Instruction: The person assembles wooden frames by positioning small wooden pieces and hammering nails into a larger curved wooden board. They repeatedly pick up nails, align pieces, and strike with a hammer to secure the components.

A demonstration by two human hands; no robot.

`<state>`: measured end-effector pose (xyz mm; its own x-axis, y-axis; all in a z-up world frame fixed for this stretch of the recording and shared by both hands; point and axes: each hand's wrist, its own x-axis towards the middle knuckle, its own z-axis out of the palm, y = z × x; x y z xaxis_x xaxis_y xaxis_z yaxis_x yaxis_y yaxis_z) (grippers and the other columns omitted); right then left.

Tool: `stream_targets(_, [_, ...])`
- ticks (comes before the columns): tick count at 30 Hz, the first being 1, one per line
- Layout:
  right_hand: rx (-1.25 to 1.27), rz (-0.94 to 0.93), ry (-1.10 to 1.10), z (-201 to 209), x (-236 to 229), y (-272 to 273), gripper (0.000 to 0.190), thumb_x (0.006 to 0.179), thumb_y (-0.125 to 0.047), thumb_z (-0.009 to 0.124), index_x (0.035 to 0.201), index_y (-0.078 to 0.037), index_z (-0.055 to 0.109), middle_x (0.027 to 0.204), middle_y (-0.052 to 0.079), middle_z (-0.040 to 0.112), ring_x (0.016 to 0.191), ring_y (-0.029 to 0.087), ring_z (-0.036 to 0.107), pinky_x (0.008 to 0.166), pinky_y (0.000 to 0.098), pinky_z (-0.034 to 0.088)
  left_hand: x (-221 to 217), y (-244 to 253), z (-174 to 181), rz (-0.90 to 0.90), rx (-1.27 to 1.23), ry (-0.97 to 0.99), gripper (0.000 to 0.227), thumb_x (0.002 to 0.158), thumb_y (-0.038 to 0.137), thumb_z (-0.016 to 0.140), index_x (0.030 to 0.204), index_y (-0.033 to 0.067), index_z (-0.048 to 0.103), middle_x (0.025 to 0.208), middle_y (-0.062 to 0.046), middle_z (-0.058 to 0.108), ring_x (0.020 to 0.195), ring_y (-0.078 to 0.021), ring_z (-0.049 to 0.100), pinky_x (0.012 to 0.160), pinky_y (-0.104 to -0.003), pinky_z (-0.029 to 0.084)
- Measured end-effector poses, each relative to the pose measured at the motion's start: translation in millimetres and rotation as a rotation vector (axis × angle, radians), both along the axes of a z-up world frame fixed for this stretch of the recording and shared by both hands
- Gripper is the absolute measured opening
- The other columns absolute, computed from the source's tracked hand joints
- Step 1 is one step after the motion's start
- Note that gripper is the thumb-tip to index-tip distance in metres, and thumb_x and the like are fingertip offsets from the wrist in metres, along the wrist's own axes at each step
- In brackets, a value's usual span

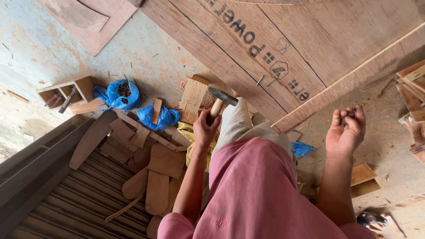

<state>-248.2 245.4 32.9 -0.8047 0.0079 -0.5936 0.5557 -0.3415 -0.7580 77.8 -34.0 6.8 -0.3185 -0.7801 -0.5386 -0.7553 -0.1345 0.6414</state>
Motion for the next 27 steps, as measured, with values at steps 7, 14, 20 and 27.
stream_targets(7, [-0.19, 0.321, 0.105, 46.8, 38.8, -77.3, 0.027, 0.106, 0.008, 0.06, 0.117, -0.013, 0.073, 0.109, 0.009, 0.073, 0.102, 0.021, 0.069, 0.101, 0.0432, 0.059, -31.9, 6.9, 16.6, 0.032, 0.072, 0.093, 0.038, 0.084, 0.028, 0.083, 0.109, 0.0021, 0.071, 0.072, -0.004, 0.066, 0.064, -0.0107, 0.058, 0.06, -0.029, 0.051])
stream_targets(14, [-0.349, 0.392, 0.052, 65.3, 64.0, -123.9, 0.026, 0.107, 0.001, 0.065, 0.129, -0.012, 0.066, 0.119, 0.006, 0.071, 0.106, 0.016, 0.066, 0.096, 0.0336, 0.053, -84.3, 7.2, 60.3, 0.009, 0.174, 0.358, 0.031, 0.089, 0.021, 0.084, 0.1, 0.0, 0.064, 0.072, 0.001, 0.055, 0.066, -0.0054, 0.048, 0.057, -0.025, 0.043])
stream_targets(20, [-0.366, 0.529, 0.305, 80.7, 61.2, -155.7, 0.03, 0.108, 0.004, 0.069, 0.134, -0.011, 0.068, 0.112, 0.007, 0.074, 0.101, 0.015, 0.067, 0.095, 0.0306, 0.053, -132.8, -2.4, 110.5, 0.134, 0.386, 0.726, 0.028, 0.094, 0.005, 0.079, 0.114, 0.0042, 0.059, 0.095, 0.001, 0.065, 0.081, -0.0083, 0.061, 0.072, -0.026, 0.051])
stream_targets(27, [-0.21, 0.57, 0.49, 82.3, 60.5, -168.4, 0.032, 0.106, 0.003, 0.072, 0.136, -0.008, 0.067, 0.111, 0.011, 0.076, 0.101, 0.016, 0.072, 0.09, 0.0283, 0.057, -154.1, -3.3, 131.6, 0.068, 0.306, 0.827, 0.035, 0.095, 0.003, 0.08, 0.123, 0.0049, 0.059, 0.106, 0.0, 0.065, 0.096, -0.0065, 0.062, 0.087, -0.023, 0.054])
